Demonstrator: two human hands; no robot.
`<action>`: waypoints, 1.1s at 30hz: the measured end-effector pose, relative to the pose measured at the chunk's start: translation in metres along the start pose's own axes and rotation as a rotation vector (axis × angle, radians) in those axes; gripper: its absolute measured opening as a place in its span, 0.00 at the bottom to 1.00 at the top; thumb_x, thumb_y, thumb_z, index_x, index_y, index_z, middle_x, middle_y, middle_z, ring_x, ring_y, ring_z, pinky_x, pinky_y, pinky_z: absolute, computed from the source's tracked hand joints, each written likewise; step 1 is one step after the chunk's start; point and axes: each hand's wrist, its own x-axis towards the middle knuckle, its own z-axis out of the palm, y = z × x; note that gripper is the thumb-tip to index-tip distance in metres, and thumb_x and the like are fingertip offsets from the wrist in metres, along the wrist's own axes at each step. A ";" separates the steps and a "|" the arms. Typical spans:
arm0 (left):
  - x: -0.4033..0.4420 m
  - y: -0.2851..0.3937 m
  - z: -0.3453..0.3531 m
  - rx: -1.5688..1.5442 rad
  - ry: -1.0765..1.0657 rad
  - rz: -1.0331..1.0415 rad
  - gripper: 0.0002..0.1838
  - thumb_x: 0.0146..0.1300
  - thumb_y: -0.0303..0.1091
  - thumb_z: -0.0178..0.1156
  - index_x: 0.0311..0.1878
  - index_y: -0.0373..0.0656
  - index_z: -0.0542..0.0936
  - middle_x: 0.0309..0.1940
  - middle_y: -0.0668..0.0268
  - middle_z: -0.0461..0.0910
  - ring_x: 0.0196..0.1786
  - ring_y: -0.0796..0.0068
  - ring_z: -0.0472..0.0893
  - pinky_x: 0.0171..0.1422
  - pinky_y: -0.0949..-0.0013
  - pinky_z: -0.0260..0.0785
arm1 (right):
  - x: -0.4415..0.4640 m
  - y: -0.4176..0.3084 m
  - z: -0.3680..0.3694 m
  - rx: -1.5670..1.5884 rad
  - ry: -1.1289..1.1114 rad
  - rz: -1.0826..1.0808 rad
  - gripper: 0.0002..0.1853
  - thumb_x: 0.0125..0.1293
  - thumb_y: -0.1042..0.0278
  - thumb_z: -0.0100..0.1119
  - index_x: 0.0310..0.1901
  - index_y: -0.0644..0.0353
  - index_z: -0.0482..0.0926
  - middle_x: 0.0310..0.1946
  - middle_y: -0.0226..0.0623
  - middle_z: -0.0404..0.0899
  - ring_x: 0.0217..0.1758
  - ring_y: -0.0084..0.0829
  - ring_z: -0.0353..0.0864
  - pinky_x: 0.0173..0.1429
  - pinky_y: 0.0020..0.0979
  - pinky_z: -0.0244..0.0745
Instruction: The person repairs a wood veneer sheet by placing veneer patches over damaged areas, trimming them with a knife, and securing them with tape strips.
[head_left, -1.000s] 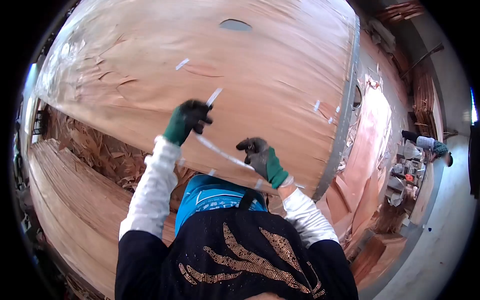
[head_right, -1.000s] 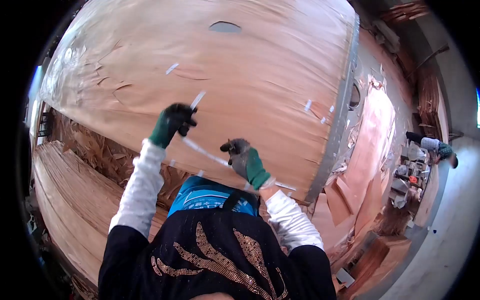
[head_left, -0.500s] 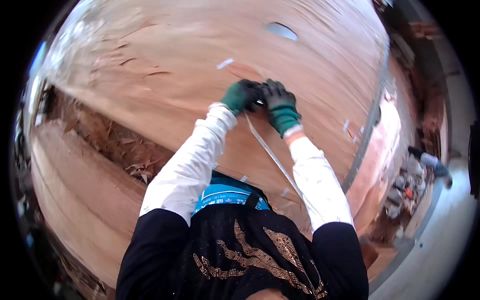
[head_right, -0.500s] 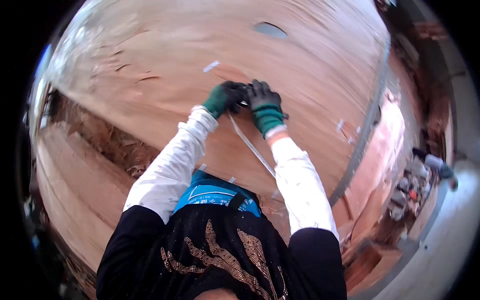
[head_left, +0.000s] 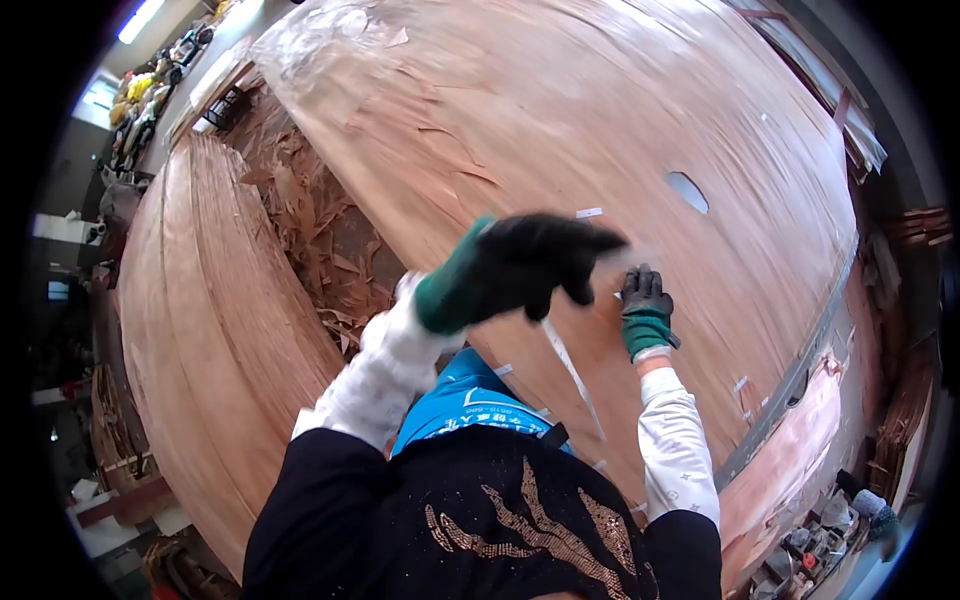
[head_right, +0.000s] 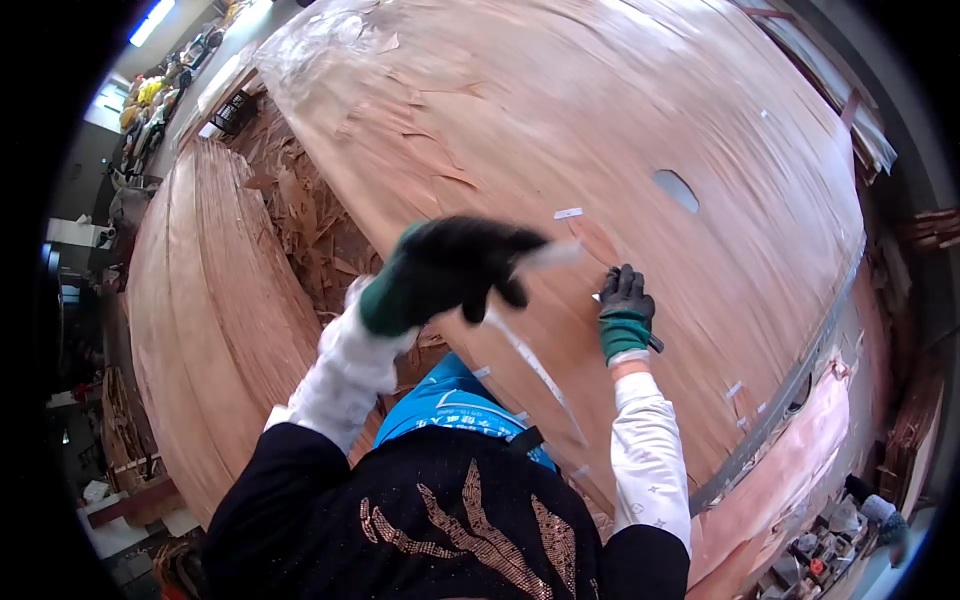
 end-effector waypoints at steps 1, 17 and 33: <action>-0.020 0.027 0.001 0.234 -0.043 0.081 0.15 0.62 0.28 0.62 0.53 0.40 0.82 0.34 0.63 0.86 0.31 0.72 0.85 0.33 0.73 0.75 | -0.001 0.000 -0.001 -0.013 0.003 -0.006 0.25 0.69 0.58 0.50 0.67 0.48 0.70 0.69 0.39 0.66 0.69 0.40 0.67 0.46 0.44 0.78; -0.057 0.093 -0.148 0.318 -0.204 0.760 0.14 0.67 0.41 0.60 0.47 0.41 0.83 0.42 0.57 0.85 0.37 0.64 0.84 0.53 0.60 0.77 | 0.131 -0.206 -0.164 0.857 -0.192 -0.124 0.29 0.59 0.69 0.64 0.63 0.61 0.70 0.54 0.53 0.75 0.55 0.50 0.79 0.56 0.44 0.76; -0.026 -0.122 -0.354 1.608 0.279 -0.038 0.45 0.51 0.42 0.72 0.73 0.53 0.65 0.71 0.58 0.66 0.73 0.58 0.64 0.77 0.46 0.49 | 0.119 -0.124 -0.185 1.174 -0.308 0.219 0.11 0.55 0.66 0.67 0.38 0.60 0.82 0.35 0.50 0.81 0.39 0.50 0.80 0.43 0.41 0.74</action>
